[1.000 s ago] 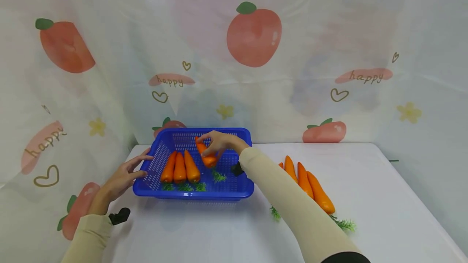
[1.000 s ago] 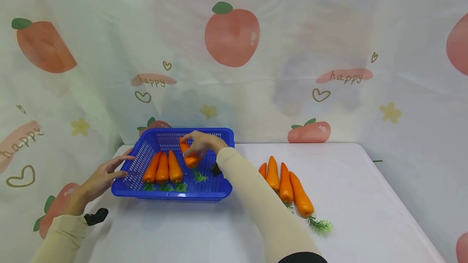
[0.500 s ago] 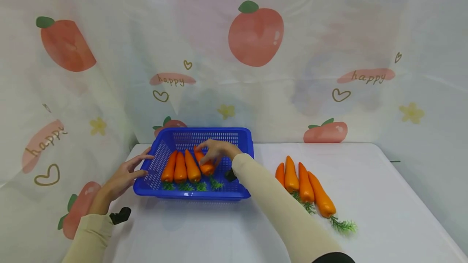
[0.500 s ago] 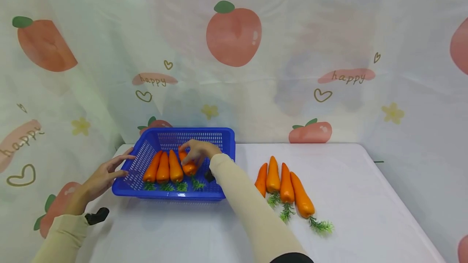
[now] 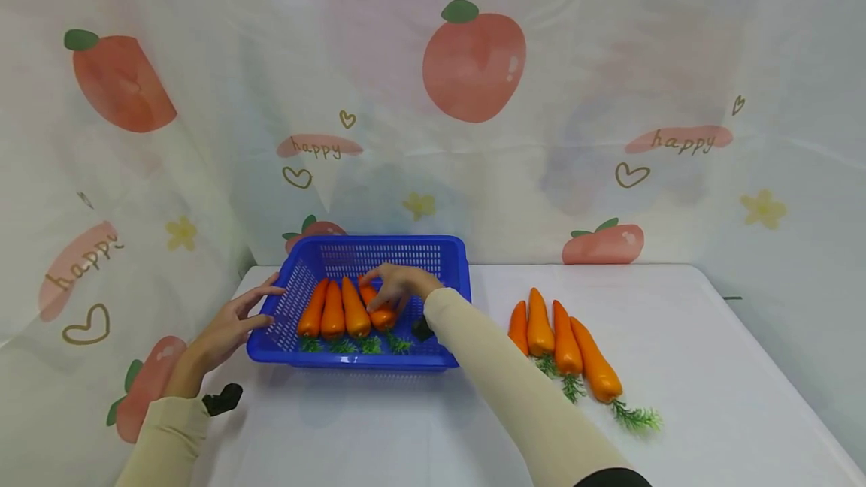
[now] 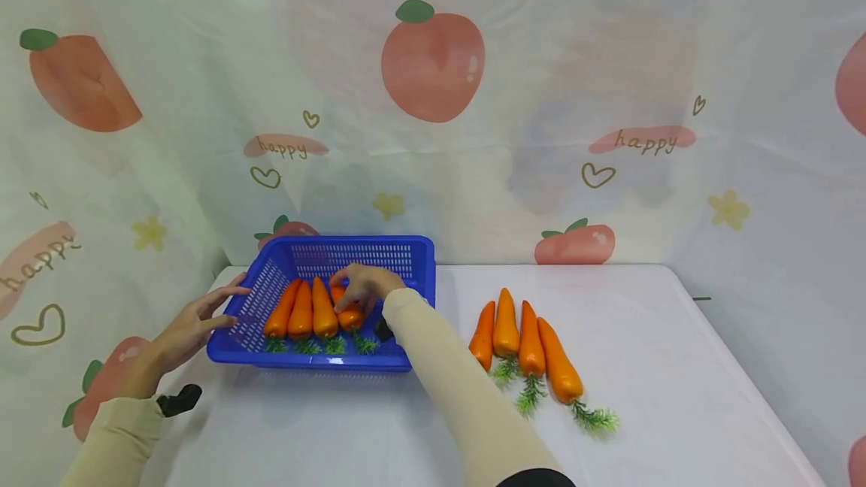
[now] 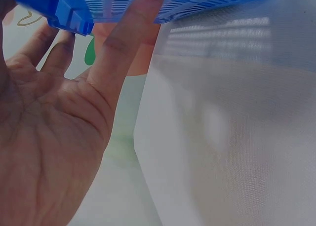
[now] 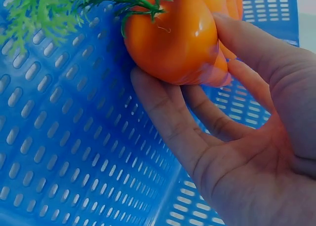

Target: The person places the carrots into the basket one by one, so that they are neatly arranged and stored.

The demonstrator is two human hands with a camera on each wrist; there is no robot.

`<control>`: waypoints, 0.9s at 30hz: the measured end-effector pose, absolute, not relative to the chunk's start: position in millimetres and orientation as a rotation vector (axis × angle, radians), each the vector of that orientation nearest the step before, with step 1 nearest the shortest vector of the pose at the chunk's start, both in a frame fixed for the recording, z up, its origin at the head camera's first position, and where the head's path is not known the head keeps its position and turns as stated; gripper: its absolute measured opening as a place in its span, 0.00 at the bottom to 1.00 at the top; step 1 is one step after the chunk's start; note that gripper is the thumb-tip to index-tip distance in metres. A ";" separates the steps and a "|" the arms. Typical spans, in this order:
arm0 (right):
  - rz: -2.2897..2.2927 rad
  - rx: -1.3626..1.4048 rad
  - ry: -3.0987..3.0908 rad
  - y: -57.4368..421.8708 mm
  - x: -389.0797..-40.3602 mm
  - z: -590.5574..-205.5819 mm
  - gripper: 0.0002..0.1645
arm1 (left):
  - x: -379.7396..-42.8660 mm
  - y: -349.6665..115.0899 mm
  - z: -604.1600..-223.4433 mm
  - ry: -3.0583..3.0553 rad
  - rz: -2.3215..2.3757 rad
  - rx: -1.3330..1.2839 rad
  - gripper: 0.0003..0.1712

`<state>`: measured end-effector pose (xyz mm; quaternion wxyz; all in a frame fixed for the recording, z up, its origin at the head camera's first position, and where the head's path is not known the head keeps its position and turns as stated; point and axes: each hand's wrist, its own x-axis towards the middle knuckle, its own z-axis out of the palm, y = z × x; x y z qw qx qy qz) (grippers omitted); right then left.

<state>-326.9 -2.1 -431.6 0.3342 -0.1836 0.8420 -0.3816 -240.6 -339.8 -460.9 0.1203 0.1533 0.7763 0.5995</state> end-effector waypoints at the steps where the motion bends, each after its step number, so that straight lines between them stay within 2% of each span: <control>1: -0.992 -0.482 2.201 -2.5 -325.9 -431.4 0.39 | -240.2 -339.8 -460.3 2.264 1.752 0.454 0.30; 10: -0.970 -0.402 2.227 -6.8 -330.0 -437.8 0.38 | -238.0 -338.3 -458.0 2.251 1.766 0.442 0.30; 21: -0.957 -0.467 2.233 -5.4 -319.7 -430.6 0.38 | -240.0 -339.3 -460.5 2.270 1.745 0.432 0.31; 27: -0.867 -0.458 2.284 -7.2 -317.8 -424.9 0.41 | -241.4 -339.2 -461.5 2.263 1.752 0.419 0.31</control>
